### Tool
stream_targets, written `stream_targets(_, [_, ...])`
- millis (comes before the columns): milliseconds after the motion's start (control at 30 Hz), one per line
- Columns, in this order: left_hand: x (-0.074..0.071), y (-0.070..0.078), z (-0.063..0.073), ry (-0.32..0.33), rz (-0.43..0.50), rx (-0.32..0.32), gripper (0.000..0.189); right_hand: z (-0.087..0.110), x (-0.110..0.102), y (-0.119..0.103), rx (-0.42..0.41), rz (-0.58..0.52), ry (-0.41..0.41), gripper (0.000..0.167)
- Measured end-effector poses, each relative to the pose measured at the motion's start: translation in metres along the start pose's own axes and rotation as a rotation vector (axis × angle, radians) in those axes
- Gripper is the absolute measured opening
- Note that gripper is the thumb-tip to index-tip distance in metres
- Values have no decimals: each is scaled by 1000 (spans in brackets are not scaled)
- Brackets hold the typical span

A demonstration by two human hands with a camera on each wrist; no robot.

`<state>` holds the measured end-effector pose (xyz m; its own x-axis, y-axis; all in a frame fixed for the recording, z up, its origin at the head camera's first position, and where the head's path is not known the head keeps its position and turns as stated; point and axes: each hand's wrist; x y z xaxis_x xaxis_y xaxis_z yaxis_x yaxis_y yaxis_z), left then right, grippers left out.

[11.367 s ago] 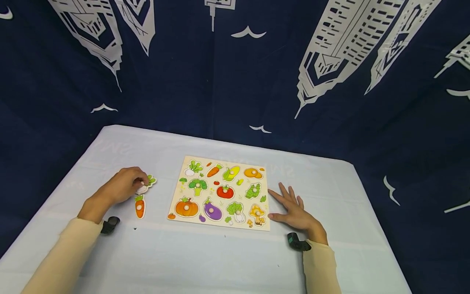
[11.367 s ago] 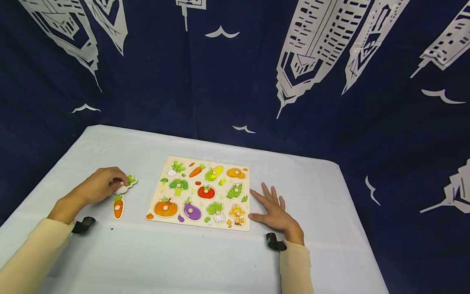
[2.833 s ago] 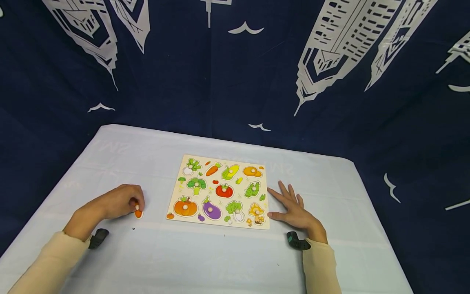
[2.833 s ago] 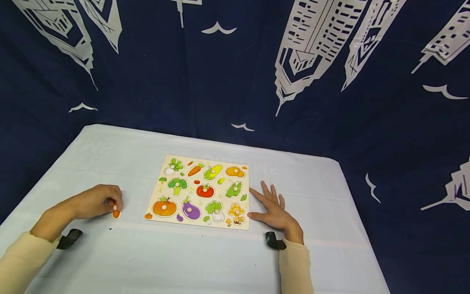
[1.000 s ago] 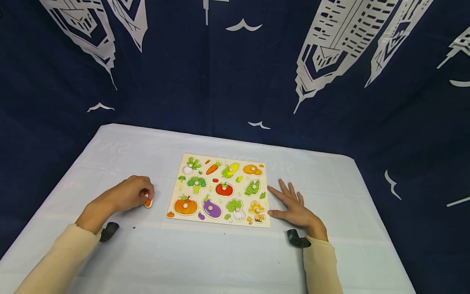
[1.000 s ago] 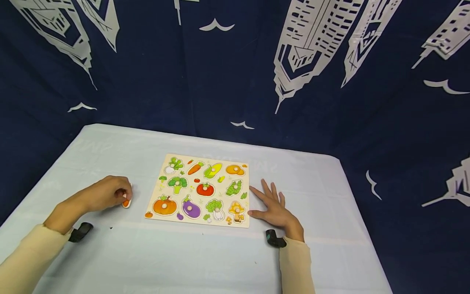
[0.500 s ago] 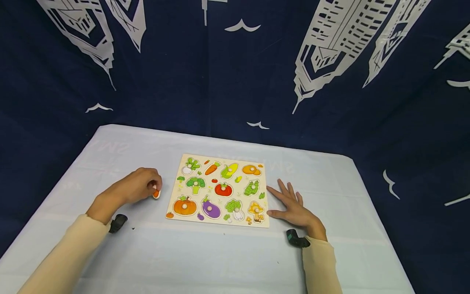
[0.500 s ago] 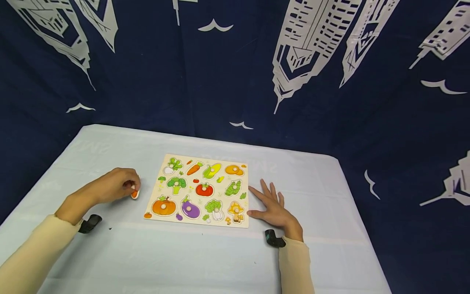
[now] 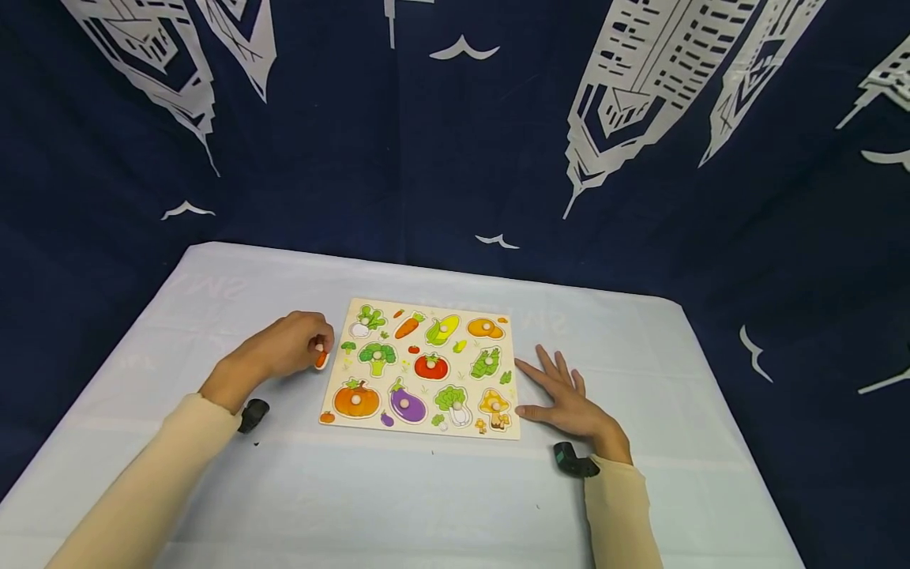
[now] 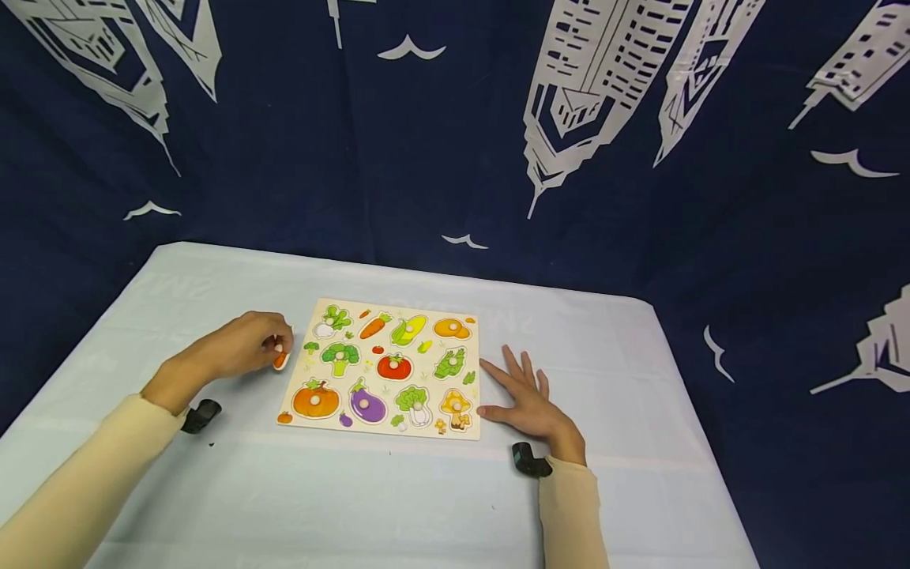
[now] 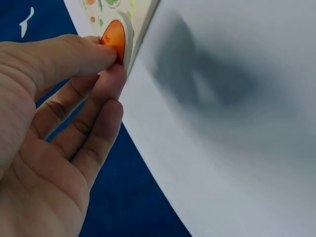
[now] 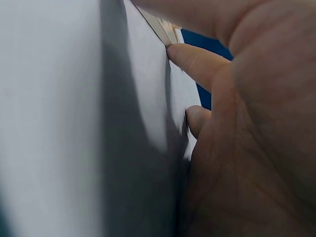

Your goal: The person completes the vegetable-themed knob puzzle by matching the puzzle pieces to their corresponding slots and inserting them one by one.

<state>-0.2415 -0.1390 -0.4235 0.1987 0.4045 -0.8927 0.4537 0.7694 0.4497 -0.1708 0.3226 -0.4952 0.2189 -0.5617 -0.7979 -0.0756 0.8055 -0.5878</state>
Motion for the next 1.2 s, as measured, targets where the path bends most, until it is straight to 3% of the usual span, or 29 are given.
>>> stream_targets(233, [4,9,-18,6,-22,-16,18,0,1,0,-3,5,2,84])
stream_targets(567, [15,23,-39,32,-4,20,13,0,-1,1,-10,11,0,85])
stream_targets(1200, [31,30,-59,61,-5,55,16,0,-1,0,4,8,-9,85])
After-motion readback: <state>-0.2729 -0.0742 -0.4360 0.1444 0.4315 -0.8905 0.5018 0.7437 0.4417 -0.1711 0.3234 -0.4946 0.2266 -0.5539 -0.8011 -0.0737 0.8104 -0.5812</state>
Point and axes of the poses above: each hand's wrist, its own z-axis away from the middle knuckle, its own x-axis out of the palm, y = z × x, and after that the axes turned 7 degrees about y, right-handed
